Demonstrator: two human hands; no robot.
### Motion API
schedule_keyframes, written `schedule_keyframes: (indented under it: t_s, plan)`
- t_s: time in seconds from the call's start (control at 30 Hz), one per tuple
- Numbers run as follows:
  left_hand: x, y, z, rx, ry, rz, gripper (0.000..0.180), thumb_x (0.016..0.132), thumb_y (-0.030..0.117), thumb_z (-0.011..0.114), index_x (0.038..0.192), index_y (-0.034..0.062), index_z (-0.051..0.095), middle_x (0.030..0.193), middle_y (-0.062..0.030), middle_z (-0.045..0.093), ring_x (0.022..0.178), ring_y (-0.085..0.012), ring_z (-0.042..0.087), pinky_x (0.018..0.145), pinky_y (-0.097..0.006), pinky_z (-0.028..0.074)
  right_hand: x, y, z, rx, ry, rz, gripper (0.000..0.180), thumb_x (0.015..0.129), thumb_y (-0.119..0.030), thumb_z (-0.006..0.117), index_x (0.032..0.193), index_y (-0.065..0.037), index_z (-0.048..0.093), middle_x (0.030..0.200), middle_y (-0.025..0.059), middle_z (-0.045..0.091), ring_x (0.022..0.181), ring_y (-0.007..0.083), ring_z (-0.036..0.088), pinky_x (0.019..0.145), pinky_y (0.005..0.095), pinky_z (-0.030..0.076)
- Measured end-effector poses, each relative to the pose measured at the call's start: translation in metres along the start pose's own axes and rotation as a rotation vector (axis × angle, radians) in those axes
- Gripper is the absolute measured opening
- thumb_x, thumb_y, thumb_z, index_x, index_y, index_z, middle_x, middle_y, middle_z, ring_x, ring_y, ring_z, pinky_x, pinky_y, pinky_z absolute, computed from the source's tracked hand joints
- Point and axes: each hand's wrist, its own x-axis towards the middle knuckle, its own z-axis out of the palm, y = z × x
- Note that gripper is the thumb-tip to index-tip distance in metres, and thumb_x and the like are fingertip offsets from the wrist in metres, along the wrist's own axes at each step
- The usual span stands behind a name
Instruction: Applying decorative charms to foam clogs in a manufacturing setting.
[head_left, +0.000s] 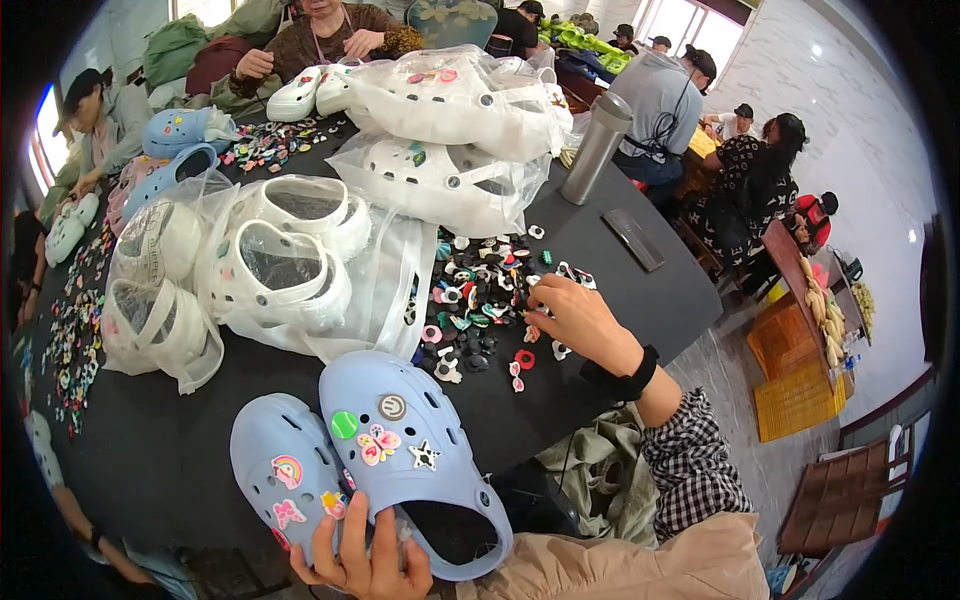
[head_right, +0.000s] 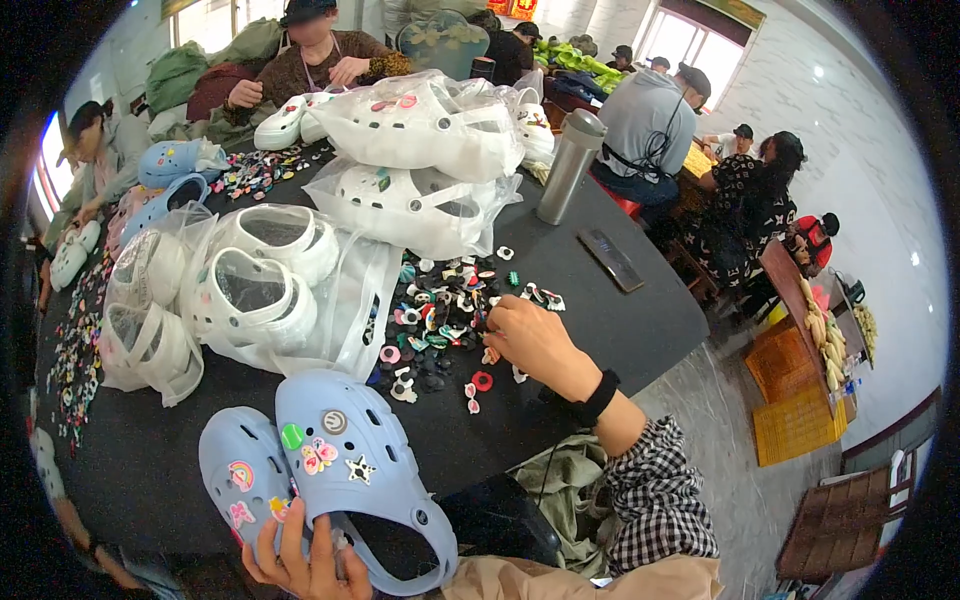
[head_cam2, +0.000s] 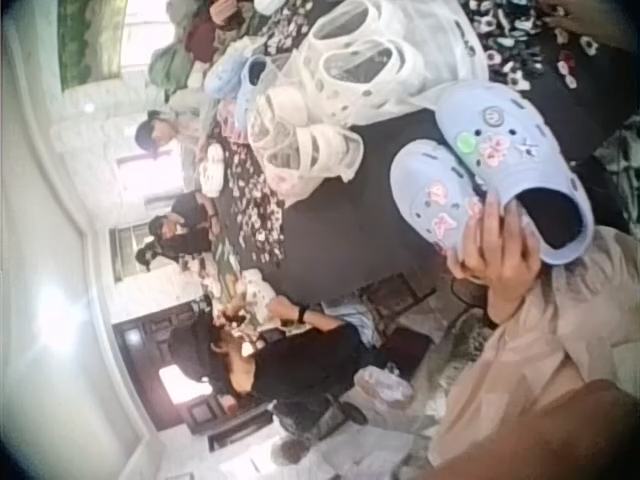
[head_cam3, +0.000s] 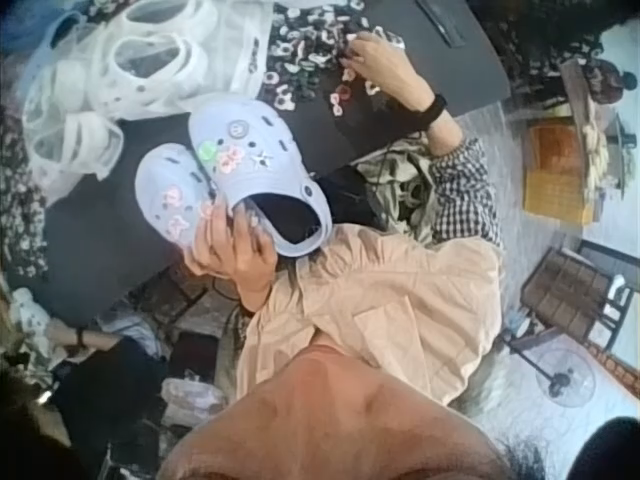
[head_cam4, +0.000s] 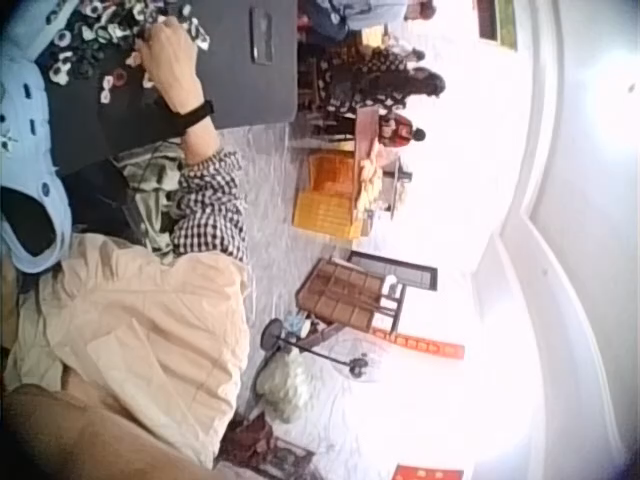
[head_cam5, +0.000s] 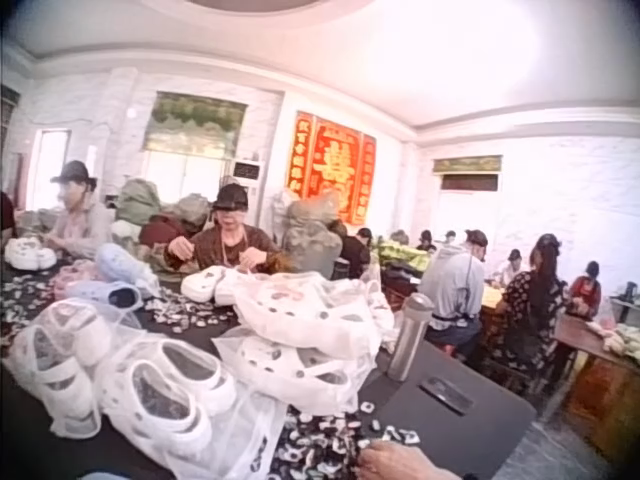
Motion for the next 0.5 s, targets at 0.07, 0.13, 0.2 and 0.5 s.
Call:
schedule_keyframes:
  t_s: [0.07, 0.13, 0.2, 0.5]
  plan:
    - [0.001, 0.000, 0.001, -0.008, 0.004, 0.004, 0.031, 0.094, 0.035, 0.053, 0.104, 0.0162, 0.076, 0.128, -0.0025, 0.069, 0.119, -0.0258, 0.054, 0.110, -0.052, 0.023, 0.001, 0.012, 0.006, -0.007, 0.029, -0.163, 0.015, 0.087, -0.019, 0.071, 0.091, -0.004, 0.068, 0.100, 0.0089, 0.064, 0.093, 0.0291, 0.064, 0.078, 0.0401, 0.053]
    - [0.001, -0.002, 0.003, -0.019, -0.008, 0.010, 0.031, 0.093, 0.035, 0.053, 0.103, 0.0165, 0.076, 0.128, -0.0030, 0.069, 0.119, -0.0257, 0.054, 0.110, -0.050, 0.024, 0.001, 0.016, 0.008, -0.041, 0.045, -0.255, 0.013, 0.087, -0.017, 0.070, 0.091, -0.004, 0.068, 0.101, 0.0082, 0.065, 0.094, 0.0279, 0.064, 0.079, 0.0393, 0.054]
    - [0.002, 0.000, 0.000, -0.009, 0.001, 0.009, 0.031, 0.094, 0.035, 0.053, 0.103, 0.0167, 0.076, 0.127, -0.0032, 0.069, 0.119, -0.0257, 0.054, 0.110, -0.050, 0.024, 0.000, 0.014, 0.004, -0.083, 0.069, -0.350, 0.011, 0.087, -0.014, 0.068, 0.091, -0.004, 0.069, 0.102, 0.0076, 0.066, 0.095, 0.0267, 0.064, 0.080, 0.0385, 0.054]
    - [0.001, -0.001, 0.002, -0.006, 0.004, 0.002, 0.033, 0.096, 0.038, 0.050, 0.103, 0.0190, 0.076, 0.127, -0.0024, 0.070, 0.119, -0.0252, 0.054, 0.111, -0.050, 0.023, -0.006, 0.007, 0.006, -0.124, 0.283, -0.260, 0.005, 0.085, -0.009, 0.065, 0.088, -0.004, 0.066, 0.091, 0.0094, 0.065, 0.088, 0.0275, 0.064, 0.079, 0.0390, 0.053]
